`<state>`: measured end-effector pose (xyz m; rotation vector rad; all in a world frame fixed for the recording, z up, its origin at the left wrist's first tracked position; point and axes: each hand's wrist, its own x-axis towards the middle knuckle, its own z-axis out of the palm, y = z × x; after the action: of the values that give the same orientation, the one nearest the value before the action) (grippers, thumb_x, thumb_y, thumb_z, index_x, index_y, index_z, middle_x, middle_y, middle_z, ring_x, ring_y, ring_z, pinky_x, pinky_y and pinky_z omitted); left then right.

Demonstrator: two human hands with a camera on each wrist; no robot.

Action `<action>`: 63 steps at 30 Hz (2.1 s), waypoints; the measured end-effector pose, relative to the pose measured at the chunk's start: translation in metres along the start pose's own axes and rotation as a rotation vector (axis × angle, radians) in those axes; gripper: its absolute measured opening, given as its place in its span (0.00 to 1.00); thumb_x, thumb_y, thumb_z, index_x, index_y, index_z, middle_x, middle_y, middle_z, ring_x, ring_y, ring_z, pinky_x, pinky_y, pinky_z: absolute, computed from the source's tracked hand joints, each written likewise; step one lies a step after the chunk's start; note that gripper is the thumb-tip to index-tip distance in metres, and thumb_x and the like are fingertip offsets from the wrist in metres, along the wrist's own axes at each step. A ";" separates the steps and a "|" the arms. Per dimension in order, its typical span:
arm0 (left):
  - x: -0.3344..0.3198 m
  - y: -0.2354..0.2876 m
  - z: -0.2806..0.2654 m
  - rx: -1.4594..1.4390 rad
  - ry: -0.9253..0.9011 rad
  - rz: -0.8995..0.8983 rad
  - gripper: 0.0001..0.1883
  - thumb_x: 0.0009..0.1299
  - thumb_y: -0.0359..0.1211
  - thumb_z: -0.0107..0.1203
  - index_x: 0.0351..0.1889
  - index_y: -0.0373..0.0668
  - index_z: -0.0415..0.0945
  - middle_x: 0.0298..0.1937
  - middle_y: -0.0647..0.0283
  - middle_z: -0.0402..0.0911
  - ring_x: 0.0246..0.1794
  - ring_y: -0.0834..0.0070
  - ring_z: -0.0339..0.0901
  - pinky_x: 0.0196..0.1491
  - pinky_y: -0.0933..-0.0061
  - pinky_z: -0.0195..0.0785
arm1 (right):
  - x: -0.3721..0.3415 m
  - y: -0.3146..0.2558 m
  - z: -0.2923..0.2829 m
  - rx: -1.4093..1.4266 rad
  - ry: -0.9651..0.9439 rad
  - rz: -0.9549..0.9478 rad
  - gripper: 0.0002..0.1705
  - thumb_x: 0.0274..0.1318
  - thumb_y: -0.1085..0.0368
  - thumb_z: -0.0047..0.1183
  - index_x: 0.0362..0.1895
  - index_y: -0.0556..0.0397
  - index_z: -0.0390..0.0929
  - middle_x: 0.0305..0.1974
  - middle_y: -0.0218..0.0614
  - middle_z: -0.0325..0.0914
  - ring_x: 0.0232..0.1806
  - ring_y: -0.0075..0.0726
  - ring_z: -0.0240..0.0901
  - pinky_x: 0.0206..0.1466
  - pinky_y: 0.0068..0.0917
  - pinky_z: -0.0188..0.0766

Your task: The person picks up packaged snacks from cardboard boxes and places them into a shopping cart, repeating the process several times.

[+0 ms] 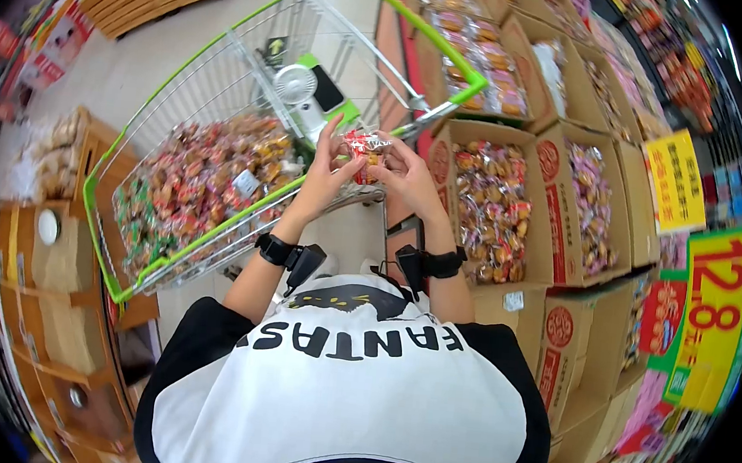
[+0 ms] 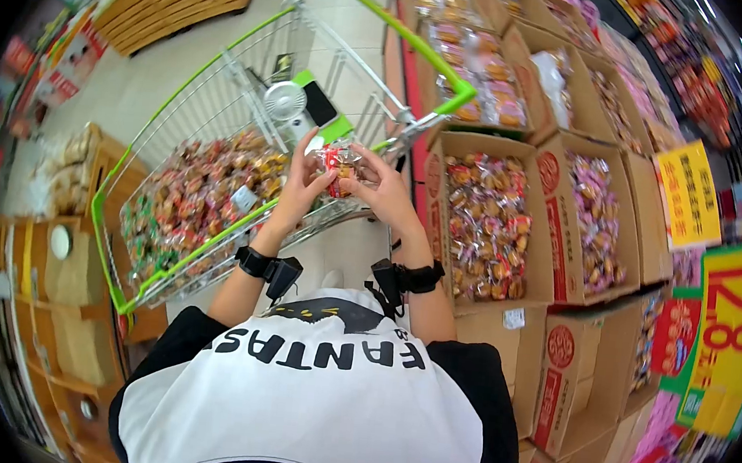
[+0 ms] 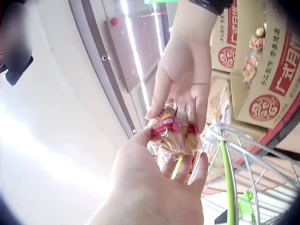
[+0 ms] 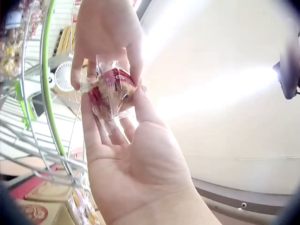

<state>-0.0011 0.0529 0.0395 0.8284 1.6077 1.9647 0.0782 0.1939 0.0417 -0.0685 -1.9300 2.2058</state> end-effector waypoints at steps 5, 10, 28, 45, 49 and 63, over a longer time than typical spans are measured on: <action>-0.039 0.009 -0.054 -0.026 0.240 0.057 0.35 0.59 0.28 0.50 0.61 0.45 0.41 0.44 0.58 0.67 0.40 0.78 0.67 0.42 0.78 0.62 | 0.033 0.005 0.062 0.074 -0.225 0.008 0.33 0.40 0.66 0.57 0.52 0.55 0.57 0.40 0.38 0.68 0.41 0.27 0.67 0.41 0.22 0.65; -0.095 0.010 -0.107 0.185 0.327 -0.333 0.24 0.61 0.32 0.48 0.55 0.41 0.57 0.37 0.68 0.70 0.35 0.85 0.66 0.37 0.85 0.60 | 0.048 0.029 0.111 0.082 -0.406 0.101 0.31 0.38 0.65 0.58 0.48 0.55 0.57 0.42 0.42 0.67 0.41 0.29 0.67 0.40 0.23 0.66; -0.197 0.002 -0.129 -0.276 0.787 -0.393 0.15 0.62 0.40 0.48 0.38 0.38 0.69 0.30 0.66 0.73 0.29 0.80 0.72 0.37 0.79 0.67 | 0.043 0.068 0.190 -0.045 -0.682 0.444 0.19 0.46 0.63 0.52 0.38 0.63 0.62 0.40 0.40 0.64 0.40 0.32 0.67 0.35 0.25 0.73; -0.206 0.019 -0.182 -0.034 1.411 -0.090 0.15 0.61 0.33 0.43 0.45 0.38 0.64 0.40 0.60 0.69 0.39 0.75 0.66 0.39 0.75 0.62 | 0.049 0.055 0.201 0.046 -0.883 0.182 0.29 0.53 0.61 0.42 0.58 0.53 0.51 0.58 0.38 0.51 0.56 0.35 0.56 0.52 0.26 0.59; -0.205 0.011 -0.170 0.080 1.345 -0.186 0.12 0.62 0.30 0.39 0.43 0.41 0.64 0.38 0.64 0.68 0.39 0.77 0.66 0.40 0.74 0.62 | 0.044 0.055 0.183 -0.040 -0.842 0.273 0.23 0.51 0.62 0.45 0.52 0.55 0.61 0.49 0.34 0.65 0.45 0.31 0.66 0.46 0.24 0.63; -0.147 0.005 -0.114 0.016 0.755 -0.219 0.06 0.62 0.27 0.40 0.31 0.38 0.68 0.28 0.67 0.70 0.28 0.81 0.69 0.34 0.81 0.63 | 0.042 0.052 0.143 0.001 -0.667 0.285 0.17 0.52 0.65 0.44 0.46 0.58 0.66 0.41 0.36 0.70 0.41 0.27 0.68 0.42 0.21 0.65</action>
<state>0.0234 -0.1286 0.0056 -0.1365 1.9935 2.2282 0.0057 0.0566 0.0151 0.4820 -2.3611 2.6539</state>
